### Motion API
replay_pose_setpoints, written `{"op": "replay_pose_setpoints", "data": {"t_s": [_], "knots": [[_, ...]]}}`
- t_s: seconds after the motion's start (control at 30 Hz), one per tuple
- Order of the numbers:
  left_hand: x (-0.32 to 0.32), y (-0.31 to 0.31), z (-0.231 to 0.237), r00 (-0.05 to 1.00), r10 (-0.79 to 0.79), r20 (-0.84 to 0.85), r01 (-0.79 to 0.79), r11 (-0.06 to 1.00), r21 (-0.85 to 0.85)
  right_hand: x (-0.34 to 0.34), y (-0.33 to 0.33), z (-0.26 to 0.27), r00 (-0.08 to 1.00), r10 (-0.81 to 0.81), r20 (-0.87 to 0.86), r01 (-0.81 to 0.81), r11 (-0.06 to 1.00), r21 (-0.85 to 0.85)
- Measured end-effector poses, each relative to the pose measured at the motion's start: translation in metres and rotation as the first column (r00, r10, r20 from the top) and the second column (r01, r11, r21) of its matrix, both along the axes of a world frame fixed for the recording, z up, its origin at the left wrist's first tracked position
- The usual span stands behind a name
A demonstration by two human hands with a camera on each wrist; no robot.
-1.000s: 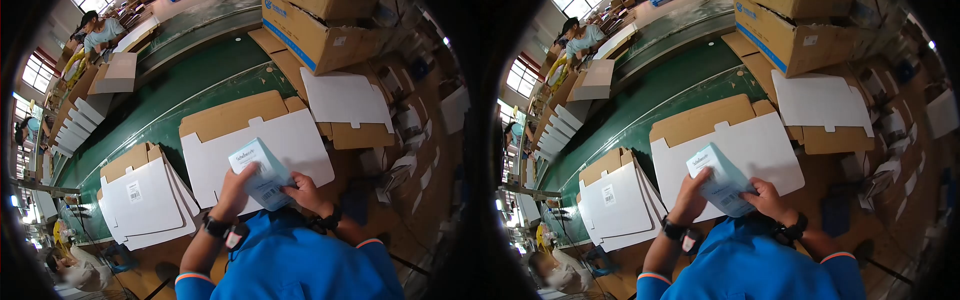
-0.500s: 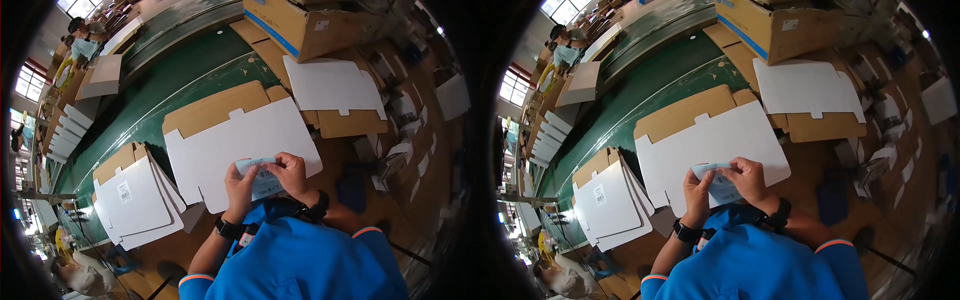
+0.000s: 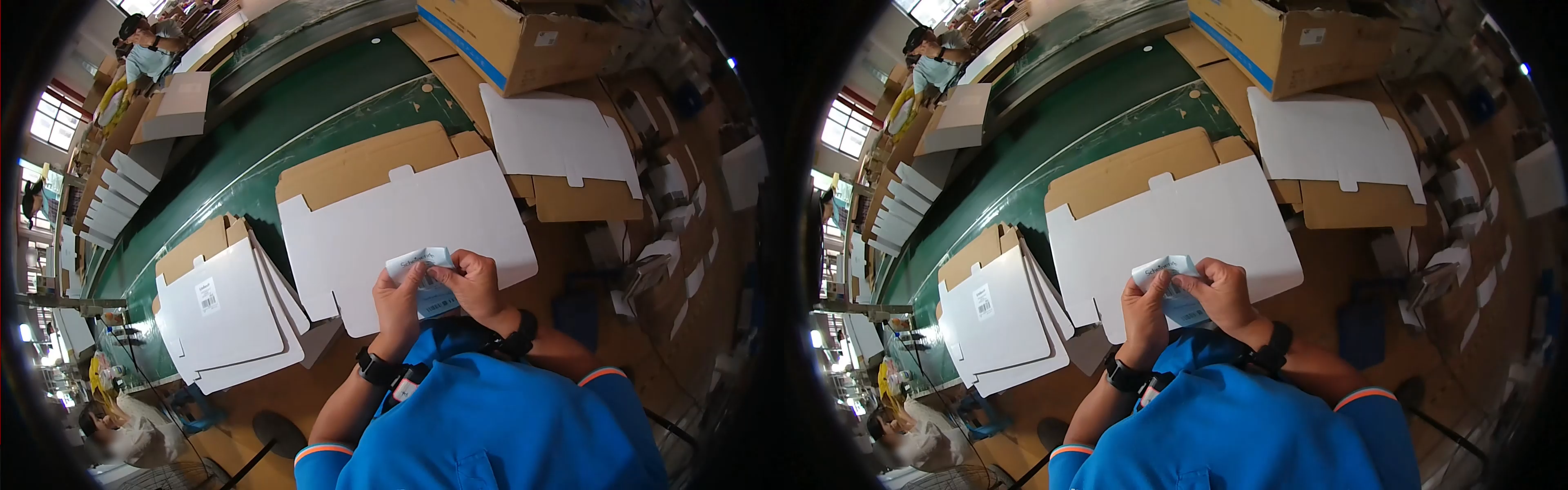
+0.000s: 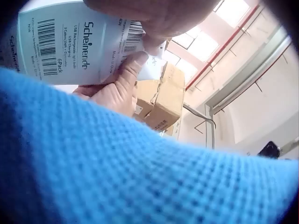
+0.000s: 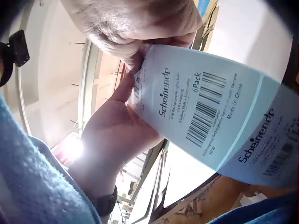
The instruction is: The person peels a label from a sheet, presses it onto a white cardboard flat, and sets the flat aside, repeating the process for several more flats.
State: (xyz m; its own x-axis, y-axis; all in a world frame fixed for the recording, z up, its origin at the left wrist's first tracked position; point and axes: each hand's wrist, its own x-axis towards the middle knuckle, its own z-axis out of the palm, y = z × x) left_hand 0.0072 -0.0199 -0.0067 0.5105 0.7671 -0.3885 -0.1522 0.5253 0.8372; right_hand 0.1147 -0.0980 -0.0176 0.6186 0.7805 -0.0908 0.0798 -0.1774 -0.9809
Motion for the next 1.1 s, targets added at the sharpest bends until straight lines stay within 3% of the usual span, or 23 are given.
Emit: {"op": "replay_pose_setpoints", "data": {"t_s": [0.2,0.3,0.6,0.8,0.9,1.0,1.1], "knots": [[0.001,0.006,-0.007,0.997,0.073,-0.031,-0.073,0.997,-0.02,-0.011,0.01,0.002,0.982,-0.037,-0.187,0.061,0.991,0.121],[-0.002,0.007,-0.01,0.998,-0.035,0.043,0.037,0.998,-0.042,-0.009,0.02,0.011,0.941,-0.13,-0.311,0.195,0.962,0.189],[-0.009,0.01,-0.019,0.998,-0.057,-0.034,0.055,0.998,-0.042,-0.013,0.021,-0.002,0.983,-0.18,0.042,0.176,0.982,0.072],[-0.013,0.016,-0.029,0.998,0.004,0.063,0.003,0.995,-0.102,-0.018,0.026,-0.007,0.974,-0.182,-0.135,0.201,0.97,0.139],[-0.013,0.013,-0.039,0.998,0.054,0.026,-0.053,0.998,-0.023,-0.021,0.027,-0.009,0.972,-0.216,-0.091,0.228,0.961,0.159],[-0.01,0.013,-0.023,0.998,0.053,-0.025,-0.054,0.997,-0.047,-0.02,0.025,-0.016,0.966,-0.258,-0.028,0.259,0.954,0.153],[-0.008,0.008,-0.016,0.997,-0.073,-0.026,0.074,0.997,0.025,-0.017,0.019,-0.018,0.965,-0.259,0.039,0.254,0.961,0.106]]}}
